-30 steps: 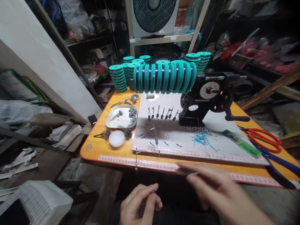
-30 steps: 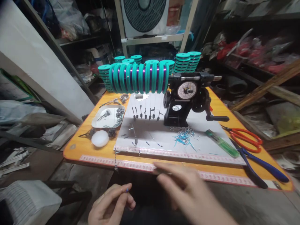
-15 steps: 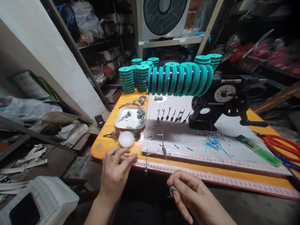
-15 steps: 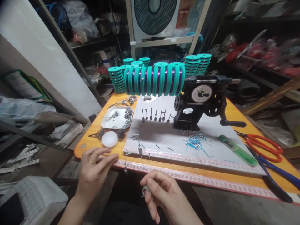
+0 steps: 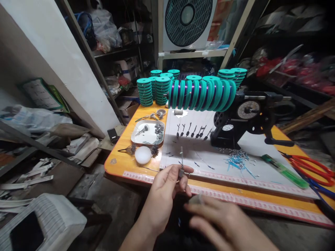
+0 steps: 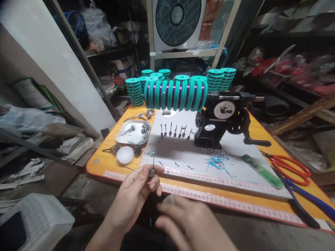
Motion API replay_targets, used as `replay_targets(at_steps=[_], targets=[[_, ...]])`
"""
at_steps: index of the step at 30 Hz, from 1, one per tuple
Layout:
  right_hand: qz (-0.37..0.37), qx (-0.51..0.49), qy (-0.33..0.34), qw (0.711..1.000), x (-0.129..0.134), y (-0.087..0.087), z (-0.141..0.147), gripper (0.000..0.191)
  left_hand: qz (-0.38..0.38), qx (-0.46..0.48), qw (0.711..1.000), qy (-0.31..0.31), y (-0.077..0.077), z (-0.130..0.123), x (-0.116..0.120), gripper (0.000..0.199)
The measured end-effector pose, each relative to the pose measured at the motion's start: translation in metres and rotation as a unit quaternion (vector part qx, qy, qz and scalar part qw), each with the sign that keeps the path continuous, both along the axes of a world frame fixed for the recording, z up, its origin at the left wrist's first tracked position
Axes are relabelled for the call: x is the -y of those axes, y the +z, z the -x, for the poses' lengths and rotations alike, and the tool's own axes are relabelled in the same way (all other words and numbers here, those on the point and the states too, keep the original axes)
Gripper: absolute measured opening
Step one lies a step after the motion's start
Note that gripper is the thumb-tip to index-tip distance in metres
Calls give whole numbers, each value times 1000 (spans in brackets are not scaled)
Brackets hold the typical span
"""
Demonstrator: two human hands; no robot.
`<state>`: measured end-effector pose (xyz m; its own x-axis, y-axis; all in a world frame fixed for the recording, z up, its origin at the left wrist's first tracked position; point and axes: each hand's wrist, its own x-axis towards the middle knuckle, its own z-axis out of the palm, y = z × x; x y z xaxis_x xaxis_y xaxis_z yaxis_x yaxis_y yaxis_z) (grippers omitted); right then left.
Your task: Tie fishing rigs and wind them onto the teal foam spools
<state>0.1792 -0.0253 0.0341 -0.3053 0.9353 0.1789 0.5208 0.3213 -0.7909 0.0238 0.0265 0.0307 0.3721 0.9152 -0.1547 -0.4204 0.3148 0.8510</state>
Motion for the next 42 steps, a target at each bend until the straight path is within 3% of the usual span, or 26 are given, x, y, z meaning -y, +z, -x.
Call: replay_targets(at_steps=[2, 3, 4, 6, 9, 13, 18, 26, 31, 42], targets=[[43, -67, -59, 995, -20, 14, -10, 22, 31, 58, 998, -11, -1, 0, -4, 32], [89, -148, -92, 981, -32, 21, -13, 26, 37, 74, 996, -14, -2, 1, -4, 30], [153, -235, -76, 957, -45, 26, -13, 32, 37, 84, 996, -14, -2, 1, -3, 29], [278, -355, 34, 892, -69, 35, -7, 39, 24, 82, 996, -14, -2, 1, -1, 28], [362, -411, 154, 823, -92, 38, 8, 33, -12, 41, 999, -3, -1, 1, 4, 29], [398, -462, 143, 779, -99, 33, 18, 33, -24, 15, 1000, 3, -2, 4, 12, 31], [395, -472, 99, 782, -95, 30, 12, 33, 18, 16, 999, -38, -8, 7, 29, 34], [394, -462, 91, 789, -96, 25, 8, 31, 107, -7, 991, -75, -18, 15, 43, 35], [396, -471, 96, 782, -96, 23, 8, 31, 129, 12, 988, -84, -20, 21, 53, 35], [390, -472, 99, 785, -98, 22, 9, 31, 147, 16, 985, -84, -43, 30, 68, 37]])
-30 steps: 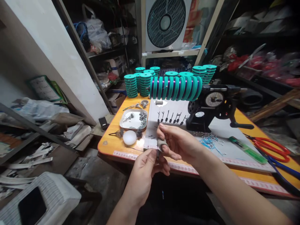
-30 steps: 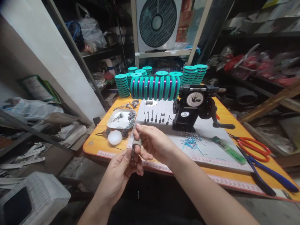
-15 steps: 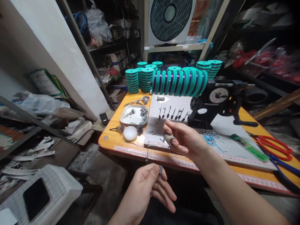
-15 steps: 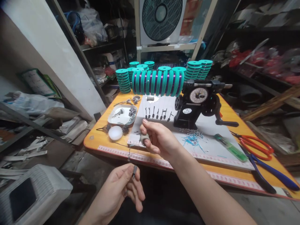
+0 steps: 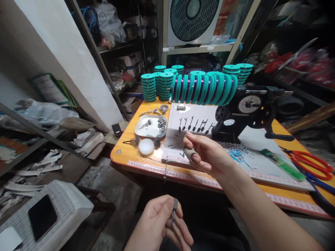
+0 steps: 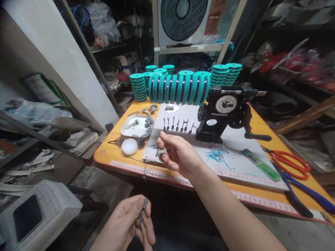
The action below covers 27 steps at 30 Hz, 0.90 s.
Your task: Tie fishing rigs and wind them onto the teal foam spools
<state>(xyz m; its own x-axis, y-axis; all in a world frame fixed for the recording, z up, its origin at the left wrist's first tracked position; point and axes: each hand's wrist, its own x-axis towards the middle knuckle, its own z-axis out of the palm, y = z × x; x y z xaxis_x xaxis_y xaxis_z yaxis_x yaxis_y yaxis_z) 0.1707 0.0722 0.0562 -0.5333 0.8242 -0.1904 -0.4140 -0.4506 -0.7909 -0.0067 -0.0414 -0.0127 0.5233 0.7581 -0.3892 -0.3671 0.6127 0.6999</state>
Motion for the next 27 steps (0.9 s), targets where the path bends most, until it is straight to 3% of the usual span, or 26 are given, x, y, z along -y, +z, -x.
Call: replay_targets(at_steps=[7, 9, 11, 13, 14, 15, 17, 19, 23, 25, 27], targets=[[-34, 38, -16, 999, 4, 4, 2, 31, -1, -25, 1000, -3, 5, 1, 1, 39], [-91, 104, -24, 990, 5, 8, 0, 32, -82, -121, 989, 10, 8, 1, -3, 38], [-170, 201, -17, 965, 3, 14, -4, 37, -238, -278, 930, 43, 11, 1, -11, 30], [-248, 296, 10, 922, -1, 24, -9, 43, -374, -399, 832, 89, 16, -3, -23, 28], [-285, 336, 29, 897, -4, 29, -12, 45, -409, -423, 801, 115, 20, -6, -30, 31], [-316, 368, 47, 873, -6, 34, -14, 47, -419, -425, 790, 139, 24, -11, -38, 35], [-359, 405, 75, 837, -11, 43, -16, 49, -402, -376, 816, 177, 35, -21, -54, 38], [-385, 429, 85, 813, -13, 50, -17, 49, -369, -287, 866, 180, 47, -32, -71, 35], [-407, 454, 81, 788, -13, 52, -19, 48, -309, -146, 927, 153, 62, -44, -92, 27], [-373, 412, 85, 827, -13, 49, -21, 46, -289, -115, 941, 137, 64, -43, -96, 28], [-293, 314, 90, 899, -14, 45, -24, 45, -270, -82, 954, 105, 65, -41, -98, 26]])
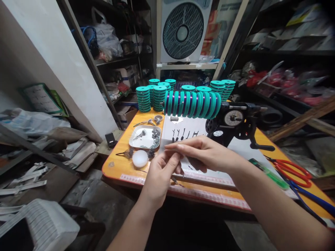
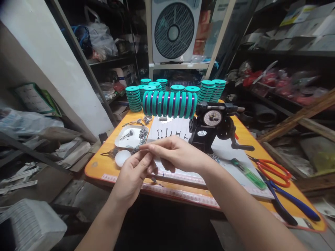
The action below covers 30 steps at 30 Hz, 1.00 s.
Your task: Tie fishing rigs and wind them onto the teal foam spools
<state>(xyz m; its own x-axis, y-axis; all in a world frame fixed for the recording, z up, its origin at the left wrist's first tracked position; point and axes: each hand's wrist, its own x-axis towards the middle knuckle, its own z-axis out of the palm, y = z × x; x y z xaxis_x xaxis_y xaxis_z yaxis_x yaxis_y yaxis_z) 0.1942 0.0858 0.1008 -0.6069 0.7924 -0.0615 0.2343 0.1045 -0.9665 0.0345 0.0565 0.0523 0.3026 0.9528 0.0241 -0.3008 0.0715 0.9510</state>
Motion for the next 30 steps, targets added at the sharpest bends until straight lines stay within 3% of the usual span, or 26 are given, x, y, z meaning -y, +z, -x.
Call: replay_targets(at_steps=[3, 5, 13, 17, 20, 26, 30], targets=[[151, -165, -4, 975, -2, -4, -1, 37, 34, 63, 995, -68, 5, 4, -1, 23], [197, -206, -6, 958, -4, -4, 0, 32, 38, 78, 993, -83, 9, 5, -2, 21], [208, -206, -23, 956, -3, 0, -2, 36, 22, 39, 995, -87, 17, 10, -5, 27], [245, -269, 7, 931, -2, 0, -2, 31, 4, 22, 997, -71, 19, 8, -3, 26], [287, -325, -23, 901, -3, 0, 7, 29, -11, 23, 999, -28, 19, 1, 1, 24], [295, -373, -129, 870, -7, 2, 32, 40, 83, 164, 983, 1, 9, -8, 18, 21], [298, -377, -166, 861, -10, 3, 34, 42, 150, 179, 972, -24, -1, -1, 31, 21]])
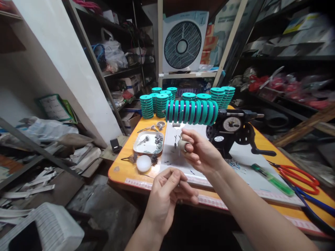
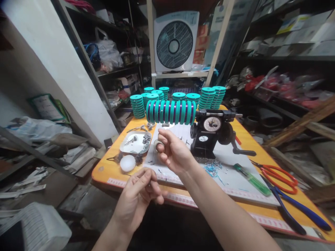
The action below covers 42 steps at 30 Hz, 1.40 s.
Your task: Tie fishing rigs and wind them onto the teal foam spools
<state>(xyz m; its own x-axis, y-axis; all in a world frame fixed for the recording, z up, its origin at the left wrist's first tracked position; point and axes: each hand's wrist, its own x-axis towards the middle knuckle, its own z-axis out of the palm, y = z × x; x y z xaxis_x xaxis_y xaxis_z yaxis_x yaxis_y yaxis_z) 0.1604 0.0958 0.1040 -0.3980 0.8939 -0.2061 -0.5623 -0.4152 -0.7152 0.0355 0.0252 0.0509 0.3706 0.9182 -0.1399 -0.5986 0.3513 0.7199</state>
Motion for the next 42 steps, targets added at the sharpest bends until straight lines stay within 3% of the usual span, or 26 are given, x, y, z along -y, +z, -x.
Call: replay_targets(at_steps=[14, 42], targets=[[24, 44, 12, 999, -4, -8, -5, 38, 92, -36, 995, -32, -25, 13, 33, 25], [-9, 26, 50, 998, -5, -29, -8, 40, 153, 39, 987, -42, -52, 23, 47, 36]])
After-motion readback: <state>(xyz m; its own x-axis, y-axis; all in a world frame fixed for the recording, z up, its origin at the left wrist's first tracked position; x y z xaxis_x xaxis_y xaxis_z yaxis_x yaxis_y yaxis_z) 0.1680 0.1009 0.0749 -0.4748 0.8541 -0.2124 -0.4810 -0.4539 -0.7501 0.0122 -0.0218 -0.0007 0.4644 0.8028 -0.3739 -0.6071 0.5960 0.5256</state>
